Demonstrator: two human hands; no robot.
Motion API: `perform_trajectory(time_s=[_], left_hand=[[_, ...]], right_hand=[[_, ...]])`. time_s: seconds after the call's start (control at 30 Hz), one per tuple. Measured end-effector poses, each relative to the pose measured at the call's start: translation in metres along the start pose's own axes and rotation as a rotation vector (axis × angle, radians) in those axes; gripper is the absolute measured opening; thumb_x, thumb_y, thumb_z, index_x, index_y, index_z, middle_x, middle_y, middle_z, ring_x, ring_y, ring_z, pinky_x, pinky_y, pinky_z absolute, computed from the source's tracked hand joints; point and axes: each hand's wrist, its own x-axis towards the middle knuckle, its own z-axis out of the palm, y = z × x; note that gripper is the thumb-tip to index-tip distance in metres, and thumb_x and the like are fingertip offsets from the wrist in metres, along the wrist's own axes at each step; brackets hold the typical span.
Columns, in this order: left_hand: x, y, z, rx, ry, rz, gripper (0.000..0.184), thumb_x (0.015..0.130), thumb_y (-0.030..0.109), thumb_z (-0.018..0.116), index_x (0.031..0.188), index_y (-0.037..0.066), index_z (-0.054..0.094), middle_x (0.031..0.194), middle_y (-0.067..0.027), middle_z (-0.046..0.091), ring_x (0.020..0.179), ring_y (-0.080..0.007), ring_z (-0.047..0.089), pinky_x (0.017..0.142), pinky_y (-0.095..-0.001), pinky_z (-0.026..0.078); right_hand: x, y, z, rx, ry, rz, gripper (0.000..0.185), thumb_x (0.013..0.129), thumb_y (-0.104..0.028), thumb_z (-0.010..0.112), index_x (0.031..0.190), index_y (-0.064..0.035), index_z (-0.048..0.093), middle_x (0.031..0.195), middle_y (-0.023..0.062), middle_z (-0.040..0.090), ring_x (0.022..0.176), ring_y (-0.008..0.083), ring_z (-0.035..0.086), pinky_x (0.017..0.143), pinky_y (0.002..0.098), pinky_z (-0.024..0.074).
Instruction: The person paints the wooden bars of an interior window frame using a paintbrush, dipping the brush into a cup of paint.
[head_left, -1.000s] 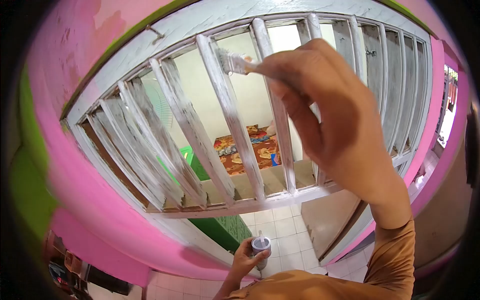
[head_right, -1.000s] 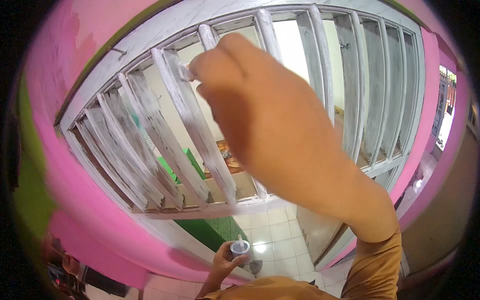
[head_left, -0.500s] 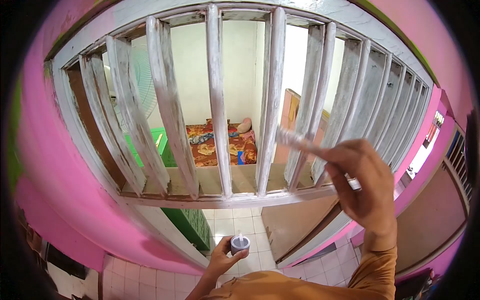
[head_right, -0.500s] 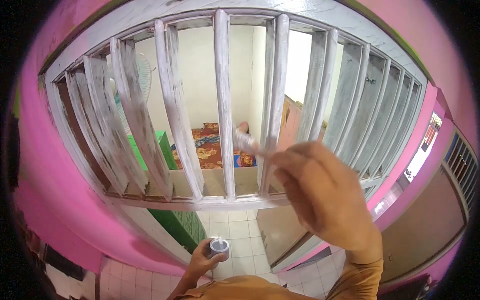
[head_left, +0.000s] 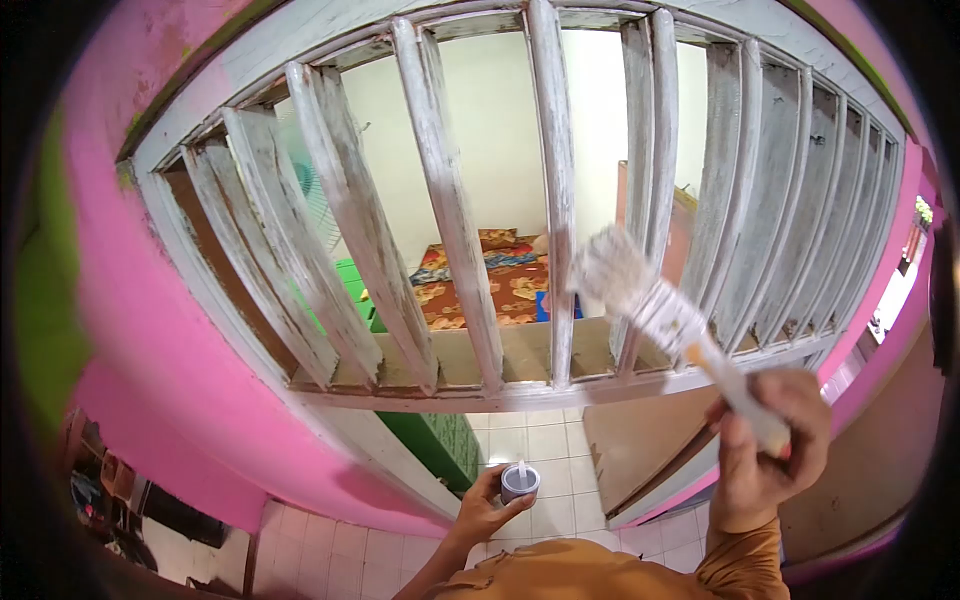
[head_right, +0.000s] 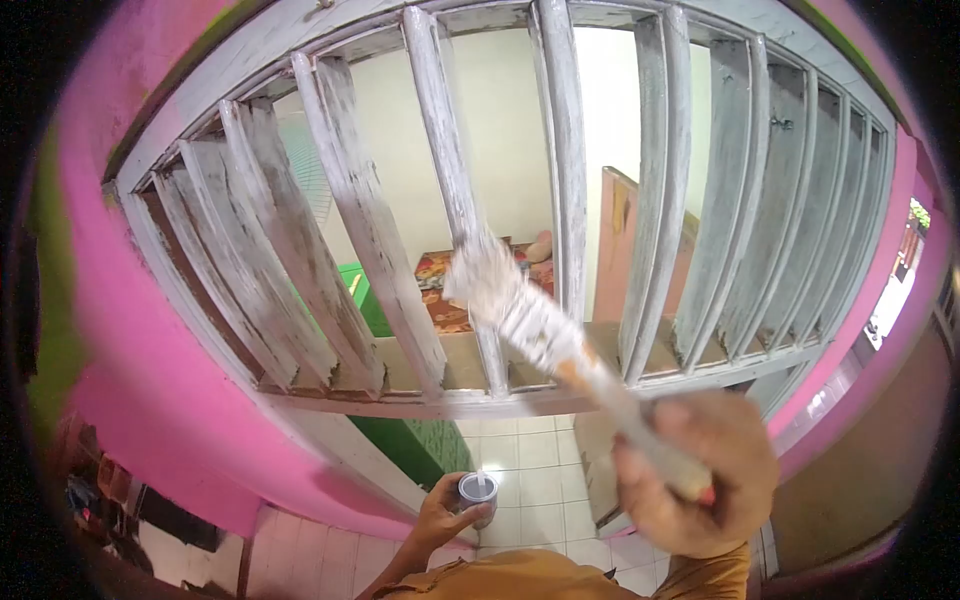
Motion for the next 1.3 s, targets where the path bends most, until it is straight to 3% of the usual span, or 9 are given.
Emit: perform_trajectory(time_s=[0.23, 0.43, 0.5, 0.87, 0.97, 1.0, 1.1, 1.2, 1.3], left_hand=[[-0.014, 0.020, 0.002, 0.101, 0.070, -0.014, 0.064, 0.084, 0.017, 0.084, 0.133, -0.001, 0.047, 0.122, -0.0097, 0.061, 0.114, -0.0178, 0.060, 0.101, -0.0331, 0.048], [-0.026, 0.018, -0.002, 0.092, 0.123, 0.080, 0.061, 0.085, 0.018, 0.083, 0.132, 0.002, 0.049, 0.121, -0.0092, 0.062, 0.114, -0.0167, 0.060, 0.100, -0.0332, 0.048], [-0.029, 0.018, -0.002, 0.080, 0.155, 0.094, 0.062, 0.085, 0.018, 0.083, 0.132, 0.001, 0.049, 0.120, -0.0092, 0.062, 0.114, -0.0168, 0.060, 0.100, -0.0330, 0.048], [-0.041, 0.011, -0.009, 0.104, 0.245, 0.084, 0.065, 0.084, 0.019, 0.084, 0.133, -0.001, 0.048, 0.120, -0.0105, 0.063, 0.114, -0.0177, 0.061, 0.099, -0.0336, 0.050], [-0.041, 0.014, -0.010, 0.104, 0.252, 0.092, 0.064, 0.084, 0.019, 0.084, 0.133, -0.001, 0.048, 0.121, -0.0104, 0.062, 0.114, -0.0175, 0.061, 0.099, -0.0331, 0.050], [-0.042, 0.015, -0.010, 0.110, 0.253, 0.088, 0.064, 0.084, 0.019, 0.084, 0.133, -0.001, 0.048, 0.121, -0.0103, 0.062, 0.114, -0.0175, 0.061, 0.099, -0.0329, 0.050], [-0.042, 0.015, -0.013, 0.124, 0.242, 0.100, 0.064, 0.084, 0.019, 0.084, 0.133, -0.001, 0.047, 0.121, -0.0105, 0.062, 0.115, -0.0177, 0.061, 0.099, -0.0328, 0.050], [-0.043, 0.012, -0.020, 0.119, 0.242, 0.065, 0.063, 0.085, 0.018, 0.083, 0.133, -0.001, 0.047, 0.120, -0.0108, 0.062, 0.115, -0.0180, 0.061, 0.099, -0.0328, 0.050], [-0.044, 0.009, -0.022, 0.090, 0.236, 0.086, 0.063, 0.085, 0.017, 0.083, 0.133, -0.001, 0.047, 0.121, -0.0109, 0.062, 0.115, -0.0182, 0.061, 0.100, -0.0333, 0.049]], right_hand=[[-0.024, 0.014, 0.037, 0.380, -0.173, -0.017, 0.047, 0.073, 0.000, 0.083, 0.117, -0.0028, 0.065, 0.102, 0.0134, 0.066, 0.079, 0.0248, 0.069, 0.065, 0.0310, 0.0551], [-0.009, 0.014, 0.086, 0.455, -0.257, -0.045, 0.045, 0.081, 0.001, 0.079, 0.122, 0.0009, 0.062, 0.110, 0.0194, 0.067, 0.087, 0.0307, 0.070, 0.070, 0.0354, 0.0572], [-0.001, 0.014, 0.104, 0.378, -0.118, -0.128, 0.045, 0.082, 0.002, 0.077, 0.124, 0.0025, 0.061, 0.108, 0.0182, 0.067, 0.086, 0.0307, 0.070, 0.070, 0.0358, 0.0573], [0.076, -0.003, 0.154, 0.306, -0.034, -0.104, 0.032, 0.087, -0.001, 0.070, 0.118, -0.0018, 0.061, 0.099, 0.0146, 0.069, 0.080, 0.0323, 0.068, 0.067, 0.0389, 0.0551], [0.109, -0.006, 0.171, 0.411, 0.192, -0.225, 0.025, 0.088, -0.001, 0.068, 0.113, -0.0041, 0.062, 0.095, 0.0142, 0.068, 0.078, 0.0331, 0.067, 0.067, 0.0411, 0.0544], [0.119, -0.011, 0.170, 0.432, 0.197, -0.190, 0.022, 0.089, -0.001, 0.066, 0.110, -0.0044, 0.062, 0.093, 0.0141, 0.068, 0.077, 0.0327, 0.067, 0.067, 0.0411, 0.0540], [0.116, -0.016, 0.157, 0.332, 0.206, -0.197, 0.017, 0.092, -0.003, 0.068, 0.108, 0.0021, 0.067, 0.083, 0.0106, 0.072, 0.074, 0.0151, 0.072, 0.064, 0.0253, 0.0533], [0.091, -0.017, 0.143, 0.284, -0.067, -0.017, 0.014, 0.092, -0.002, 0.067, 0.105, 0.0041, 0.067, 0.082, 0.0121, 0.072, 0.071, 0.0184, 0.073, 0.062, 0.0260, 0.0530], [0.093, -0.013, 0.143, 0.297, -0.051, 0.009, 0.014, 0.093, -0.002, 0.066, 0.105, 0.0050, 0.066, 0.081, 0.0107, 0.071, 0.070, 0.0144, 0.070, 0.063, 0.0256, 0.0542]])
